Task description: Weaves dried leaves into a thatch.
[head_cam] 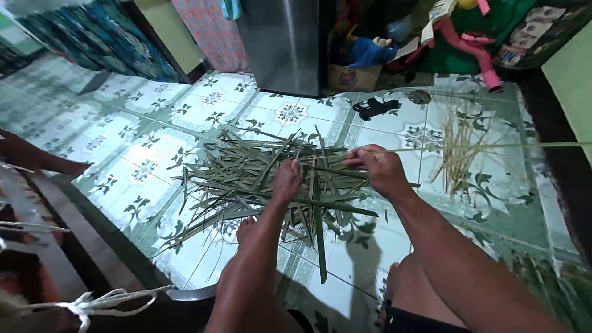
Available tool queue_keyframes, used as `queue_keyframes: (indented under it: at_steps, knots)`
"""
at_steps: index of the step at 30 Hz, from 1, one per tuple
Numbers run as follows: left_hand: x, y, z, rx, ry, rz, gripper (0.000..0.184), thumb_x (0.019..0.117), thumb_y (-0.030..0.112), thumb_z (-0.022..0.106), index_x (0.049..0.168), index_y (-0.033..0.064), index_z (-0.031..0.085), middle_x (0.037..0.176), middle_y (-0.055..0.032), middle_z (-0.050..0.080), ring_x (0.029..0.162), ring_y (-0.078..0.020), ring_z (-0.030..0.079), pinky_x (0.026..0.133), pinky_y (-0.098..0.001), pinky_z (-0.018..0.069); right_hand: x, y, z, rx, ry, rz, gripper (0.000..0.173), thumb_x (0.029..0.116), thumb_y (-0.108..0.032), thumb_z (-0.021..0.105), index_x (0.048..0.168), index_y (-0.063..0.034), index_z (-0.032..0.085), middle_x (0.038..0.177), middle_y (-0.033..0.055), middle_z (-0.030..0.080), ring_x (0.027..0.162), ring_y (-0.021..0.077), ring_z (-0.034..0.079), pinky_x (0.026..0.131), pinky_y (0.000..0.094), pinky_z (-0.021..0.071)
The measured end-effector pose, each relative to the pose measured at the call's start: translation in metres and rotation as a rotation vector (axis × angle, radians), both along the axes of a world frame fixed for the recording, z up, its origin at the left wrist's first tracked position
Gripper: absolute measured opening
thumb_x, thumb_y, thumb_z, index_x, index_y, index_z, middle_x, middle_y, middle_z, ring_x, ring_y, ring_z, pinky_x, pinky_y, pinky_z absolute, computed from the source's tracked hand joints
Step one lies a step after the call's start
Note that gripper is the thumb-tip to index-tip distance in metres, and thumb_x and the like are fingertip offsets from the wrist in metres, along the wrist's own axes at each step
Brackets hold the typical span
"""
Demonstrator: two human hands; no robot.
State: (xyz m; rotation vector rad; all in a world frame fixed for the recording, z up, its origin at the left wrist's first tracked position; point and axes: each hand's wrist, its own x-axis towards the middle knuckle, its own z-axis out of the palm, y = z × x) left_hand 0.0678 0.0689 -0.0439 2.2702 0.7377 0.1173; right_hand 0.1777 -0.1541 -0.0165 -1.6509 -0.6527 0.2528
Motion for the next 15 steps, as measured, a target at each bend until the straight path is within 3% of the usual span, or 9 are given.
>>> queue_keyframes:
  at_steps: [2,4,8,10,13,15]
  knots:
    - [-0.002,-0.009,0.007,-0.039,-0.065,-0.038,0.050,0.1119,0.037,0.032,0.122,-0.0001,0.064,0.100,-0.0205,0.068,0.094,-0.0338,0.067,0.087,-0.0552,0.0530,0.002,0.001,0.000,-0.058,-0.007,0.029,0.033,0.1102,-0.017,0.039,0.114,0.0011,0.066,0.106,0.0097,0.075,0.089,0.0143,0.075,0.084,0.0332,0.0633]
    - [-0.002,-0.015,0.012,-0.109,-0.118,-0.055,0.043,0.1115,0.035,0.037,0.122,0.0019,0.061,0.086,-0.0126,0.063,0.076,-0.0243,0.062,0.073,-0.0453,0.0531,0.005,0.002,0.000,-0.116,-0.001,0.074,0.031,0.1103,-0.016,0.040,0.117,0.0012,0.065,0.108,0.0104,0.073,0.088,0.0143,0.074,0.084,0.0333,0.0628]
    - [-0.006,-0.019,0.019,-0.474,-0.273,-0.061,0.038,0.1108,0.034,0.040,0.121,0.0033,0.060,0.074,-0.0020,0.055,0.056,-0.0103,0.051,0.053,-0.0265,0.0468,0.005,0.003,0.000,-0.270,-0.005,0.218,0.027,0.1102,-0.016,0.042,0.130,0.0016,0.050,0.099,0.0094,0.071,0.076,0.0140,0.070,0.075,0.0348,0.0601]
    - [-0.011,-0.024,0.025,-0.630,-0.363,-0.102,0.038,0.1100,0.035,0.041,0.121,0.0044,0.061,0.068,0.0016,0.053,0.051,-0.0064,0.049,0.049,-0.0220,0.0453,0.003,0.005,-0.001,-0.334,-0.065,0.269,0.029,0.1108,-0.018,0.040,0.129,0.0011,0.052,0.090,0.0060,0.067,0.069,0.0113,0.063,0.069,0.0326,0.0563]
    - [-0.016,-0.031,0.037,-0.710,-0.347,-0.232,0.039,0.1075,0.025,0.048,0.143,0.0090,0.052,0.072,-0.0005,0.057,0.053,-0.0072,0.052,0.051,-0.0226,0.0486,0.000,0.006,-0.002,-0.358,-0.123,0.366,0.031,0.1106,-0.019,0.040,0.122,-0.0024,0.063,0.082,0.0026,0.064,0.067,0.0098,0.058,0.067,0.0309,0.0523]
    - [-0.018,-0.037,0.045,-0.740,-0.290,-0.330,0.042,0.1065,0.019,0.050,0.148,0.0120,0.049,0.076,-0.0018,0.059,0.056,-0.0078,0.054,0.053,-0.0233,0.0486,-0.005,0.008,-0.004,-0.353,-0.106,0.466,0.033,0.1086,-0.016,0.039,0.119,-0.0036,0.068,0.081,0.0019,0.063,0.069,0.0087,0.056,0.069,0.0304,0.0505]
